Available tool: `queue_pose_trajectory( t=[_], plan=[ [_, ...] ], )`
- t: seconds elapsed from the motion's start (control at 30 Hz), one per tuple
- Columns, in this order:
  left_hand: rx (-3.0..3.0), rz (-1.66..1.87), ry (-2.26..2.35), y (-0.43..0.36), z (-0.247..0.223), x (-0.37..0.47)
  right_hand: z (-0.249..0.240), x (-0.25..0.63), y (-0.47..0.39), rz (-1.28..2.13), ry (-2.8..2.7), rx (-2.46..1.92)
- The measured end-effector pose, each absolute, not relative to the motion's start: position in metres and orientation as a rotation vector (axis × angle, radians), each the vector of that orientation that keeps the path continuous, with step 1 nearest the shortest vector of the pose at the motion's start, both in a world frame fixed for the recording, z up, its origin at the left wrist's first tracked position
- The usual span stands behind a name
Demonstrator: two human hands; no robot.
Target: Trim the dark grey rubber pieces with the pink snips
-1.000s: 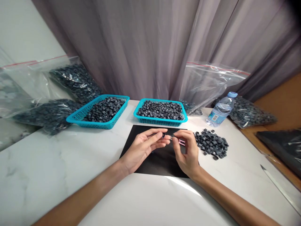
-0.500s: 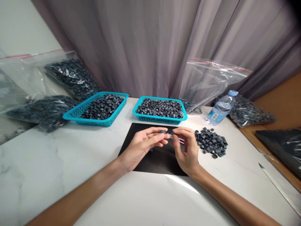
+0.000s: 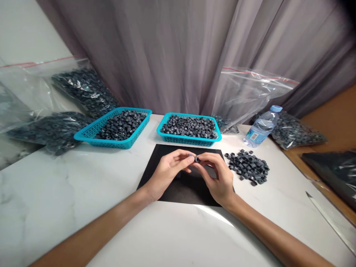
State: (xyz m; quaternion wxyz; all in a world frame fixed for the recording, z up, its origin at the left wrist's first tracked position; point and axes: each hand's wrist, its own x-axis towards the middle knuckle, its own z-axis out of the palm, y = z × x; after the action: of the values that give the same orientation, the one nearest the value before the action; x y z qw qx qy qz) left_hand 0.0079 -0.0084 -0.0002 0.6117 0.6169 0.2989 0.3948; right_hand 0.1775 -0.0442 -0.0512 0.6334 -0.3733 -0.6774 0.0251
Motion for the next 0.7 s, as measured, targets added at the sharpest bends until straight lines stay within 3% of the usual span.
queue_pose_trajectory(
  t=[0.7],
  plan=[
    [1.330,1.109,0.831,-0.0054,0.0005,0.0075,-0.0541,0.1787,-0.0396,0.164,-1.624,-0.897]
  ],
)
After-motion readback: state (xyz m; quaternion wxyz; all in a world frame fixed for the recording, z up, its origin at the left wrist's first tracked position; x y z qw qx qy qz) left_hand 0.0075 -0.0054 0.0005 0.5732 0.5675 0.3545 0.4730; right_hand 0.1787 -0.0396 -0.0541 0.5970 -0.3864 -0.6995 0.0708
